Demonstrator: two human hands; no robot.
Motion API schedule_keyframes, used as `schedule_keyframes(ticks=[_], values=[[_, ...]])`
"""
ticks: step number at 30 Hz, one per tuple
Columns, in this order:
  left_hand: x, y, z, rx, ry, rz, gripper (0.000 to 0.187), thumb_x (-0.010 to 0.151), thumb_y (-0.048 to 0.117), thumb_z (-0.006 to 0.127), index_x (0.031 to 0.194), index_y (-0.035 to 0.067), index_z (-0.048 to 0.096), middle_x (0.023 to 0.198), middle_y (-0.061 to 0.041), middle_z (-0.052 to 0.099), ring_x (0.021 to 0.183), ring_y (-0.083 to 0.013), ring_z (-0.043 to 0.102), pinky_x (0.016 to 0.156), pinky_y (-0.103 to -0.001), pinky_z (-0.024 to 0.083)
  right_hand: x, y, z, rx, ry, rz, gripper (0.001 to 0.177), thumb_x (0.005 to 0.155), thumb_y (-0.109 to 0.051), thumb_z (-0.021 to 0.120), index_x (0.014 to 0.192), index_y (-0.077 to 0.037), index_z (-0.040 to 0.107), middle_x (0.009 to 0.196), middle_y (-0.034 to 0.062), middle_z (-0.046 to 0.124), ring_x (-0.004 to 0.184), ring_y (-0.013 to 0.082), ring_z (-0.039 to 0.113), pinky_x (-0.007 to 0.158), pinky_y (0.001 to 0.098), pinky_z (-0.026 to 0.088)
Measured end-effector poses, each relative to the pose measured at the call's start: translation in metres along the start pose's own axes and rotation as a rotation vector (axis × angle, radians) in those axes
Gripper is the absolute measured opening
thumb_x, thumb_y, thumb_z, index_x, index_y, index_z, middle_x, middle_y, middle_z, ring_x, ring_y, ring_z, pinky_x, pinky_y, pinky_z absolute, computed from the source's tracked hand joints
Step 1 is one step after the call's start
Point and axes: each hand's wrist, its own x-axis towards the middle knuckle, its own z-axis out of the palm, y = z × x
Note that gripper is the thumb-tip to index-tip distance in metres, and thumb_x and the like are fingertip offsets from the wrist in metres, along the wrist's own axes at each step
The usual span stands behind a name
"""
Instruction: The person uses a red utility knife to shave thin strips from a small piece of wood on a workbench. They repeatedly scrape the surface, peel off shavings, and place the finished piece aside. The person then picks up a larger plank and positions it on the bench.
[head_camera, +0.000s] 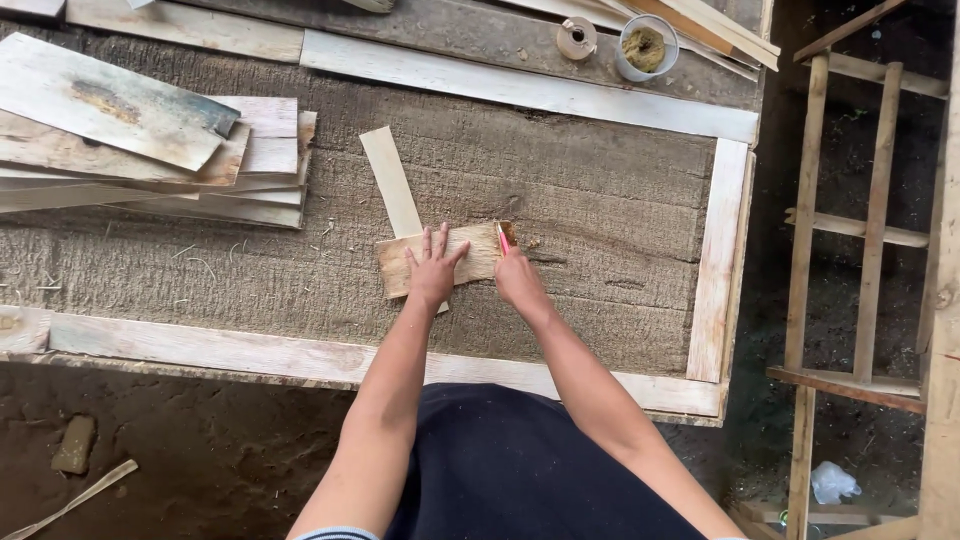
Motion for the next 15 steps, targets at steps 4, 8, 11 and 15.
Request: schedule_keyframes(ticks=[4, 8, 11, 15], values=[[-0.004, 0.0, -0.002, -0.002, -0.004, 0.009, 0.086, 0.095, -0.004, 0.051, 0.159, 0.048, 0.028, 0.175, 0.001, -0.007, 0.159, -0.0367, -0.005, 0.118, -0.076, 0.014, 0.014, 0.001, 0.009, -0.031, 0.008, 0.014, 0.042, 0.101, -0.026, 0.035, 0.12, 0.008, 0.05, 0.116, 0.0353, 0.068, 0.11, 0.0523, 0.068, 0.093, 0.0606, 0.055], [0.0, -0.002, 0.0, -0.011, -0.01, 0.012, 0.087, 0.095, -0.004, 0.051, 0.16, 0.048, 0.027, 0.175, 0.001, -0.007, 0.159, -0.0358, -0.006, 0.118, -0.075, 0.014, 0.013, -0.003, 0.007, -0.017, 0.011, 0.032, 0.045, 0.101, -0.028, 0.036, 0.121, 0.009, 0.051, 0.115, 0.0355, 0.069, 0.109, 0.0525, 0.068, 0.091, 0.0608, 0.056], [0.003, -0.004, 0.004, -0.023, -0.005, 0.02, 0.086, 0.094, 0.0, 0.055, 0.16, 0.048, 0.027, 0.175, 0.001, -0.008, 0.159, -0.0359, -0.006, 0.118, -0.075, 0.014, 0.012, -0.005, 0.006, -0.014, 0.01, 0.037, 0.046, 0.1, -0.029, 0.036, 0.122, 0.009, 0.051, 0.114, 0.0356, 0.069, 0.108, 0.0524, 0.068, 0.091, 0.0605, 0.056], [0.006, -0.007, 0.011, -0.021, 0.002, 0.028, 0.087, 0.093, 0.008, 0.064, 0.16, 0.048, 0.026, 0.175, 0.0, -0.007, 0.159, -0.0362, -0.006, 0.118, -0.074, 0.015, 0.004, -0.011, 0.002, -0.017, -0.004, 0.048, 0.047, 0.1, -0.027, 0.035, 0.124, 0.01, 0.05, 0.116, 0.0366, 0.068, 0.109, 0.0527, 0.068, 0.091, 0.06, 0.056]])
